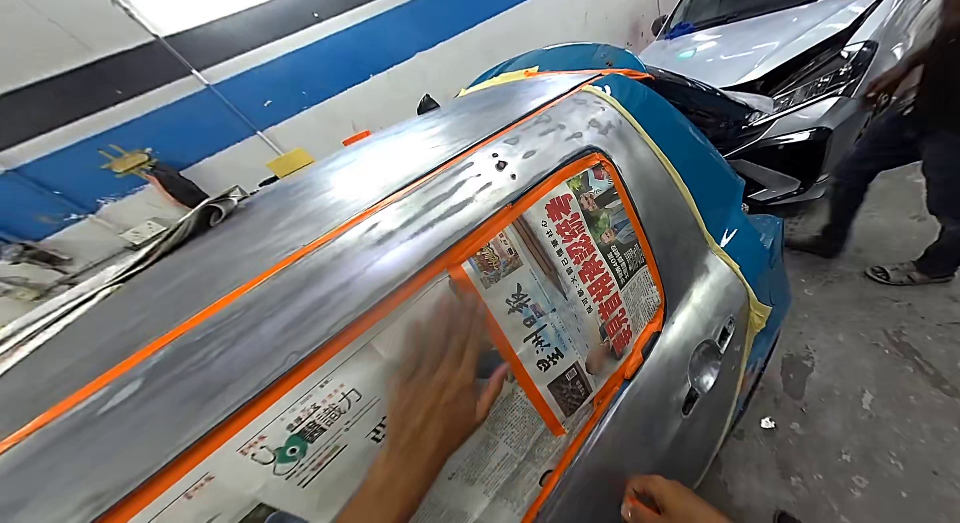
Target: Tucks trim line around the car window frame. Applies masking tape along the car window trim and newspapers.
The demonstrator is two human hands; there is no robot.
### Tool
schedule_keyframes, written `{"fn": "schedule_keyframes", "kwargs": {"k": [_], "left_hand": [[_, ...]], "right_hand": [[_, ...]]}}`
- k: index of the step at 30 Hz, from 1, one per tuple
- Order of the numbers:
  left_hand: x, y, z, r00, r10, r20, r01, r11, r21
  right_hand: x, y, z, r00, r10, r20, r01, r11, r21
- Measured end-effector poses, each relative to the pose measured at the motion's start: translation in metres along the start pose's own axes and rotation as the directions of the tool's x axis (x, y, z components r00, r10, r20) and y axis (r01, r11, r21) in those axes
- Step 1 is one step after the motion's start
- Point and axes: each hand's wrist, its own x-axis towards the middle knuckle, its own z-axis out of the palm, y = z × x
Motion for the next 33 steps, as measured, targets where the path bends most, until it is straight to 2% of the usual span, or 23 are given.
{"fn": "schedule_keyframes", "kwargs": {"k": [4,9,12,14,15,16,17,19,20,21,23,24,26,29,30,32,33], "left_hand": [[0.024,-0.017,-0.004,1.000,-0.022,-0.013,0.022,0.998,0.060],[0.037,-0.004,-0.009,0.995,-0.097,-0.029,0.099,0.994,0.057],[0.035,0.017,-0.026,0.980,-0.196,-0.024,0.191,0.971,-0.141],[0.019,0.051,-0.039,0.971,-0.235,0.036,0.232,0.899,-0.371],[0.005,0.074,-0.045,0.964,-0.213,0.159,0.264,0.828,-0.495],[-0.009,0.096,-0.049,0.933,-0.136,0.332,0.328,0.701,-0.633],[-0.022,0.117,-0.050,0.867,-0.005,0.499,0.430,0.515,-0.742],[-0.047,0.153,-0.043,0.728,0.221,0.649,0.646,0.095,-0.757],[-0.059,0.167,-0.040,0.691,0.253,0.677,0.709,-0.058,-0.702],[-0.067,0.176,-0.040,0.666,0.229,0.710,0.745,-0.159,-0.648],[-0.076,0.185,-0.045,0.616,0.111,0.780,0.774,-0.270,-0.573],[-0.081,0.187,-0.047,0.593,0.061,0.802,0.783,-0.277,-0.558],[-0.094,0.186,-0.043,0.592,-0.043,0.805,0.787,-0.184,-0.588],[-0.107,0.178,-0.036,0.651,-0.181,0.738,0.739,-0.071,-0.670],[-0.107,0.178,-0.037,0.670,-0.219,0.709,0.716,-0.060,-0.695],[-0.106,0.182,-0.040,0.739,-0.287,0.610,0.629,-0.030,-0.777],[-0.107,0.187,-0.044,0.777,-0.318,0.544,0.573,-0.004,-0.820]], "right_hand": [[0.001,0.001,0.001,0.998,-0.045,-0.047,0.048,0.998,0.051],[-0.011,0.004,0.000,0.994,-0.036,-0.103,0.045,0.995,0.088],[-0.031,-0.014,0.005,0.945,-0.205,-0.257,0.247,0.958,0.144],[-0.045,-0.030,0.007,0.868,-0.339,-0.363,0.380,0.924,0.046],[-0.052,-0.035,0.008,0.826,-0.395,-0.403,0.413,0.910,-0.044],[-0.058,-0.039,0.009,0.791,-0.436,-0.430,0.420,0.897,-0.136],[-0.064,-0.042,0.011,0.766,-0.463,-0.446,0.409,0.886,-0.217],[-0.074,-0.047,0.017,0.732,-0.499,-0.463,0.346,0.859,-0.378],[-0.077,-0.049,0.020,0.747,-0.492,-0.447,0.292,0.847,-0.443],[-0.080,-0.050,0.021,0.780,-0.463,-0.422,0.240,0.843,-0.481],[-0.084,-0.050,0.025,0.848,-0.403,-0.345,0.197,0.843,-0.501],[-0.085,-0.048,0.027,0.869,-0.394,-0.301,0.208,0.841,-0.500],[-0.078,-0.034,0.029,0.889,-0.381,-0.255,0.219,0.841,-0.494],[-0.053,0.004,0.004,0.882,-0.262,-0.391,0.036,0.867,-0.498],[-0.047,0.014,-0.004,0.839,-0.296,-0.456,0.005,0.843,-0.538],[-0.035,0.021,-0.006,0.683,-0.448,-0.578,-0.039,0.767,-0.641],[-0.030,0.023,-0.004,0.632,-0.458,-0.625,-0.126,0.735,-0.666]]}}
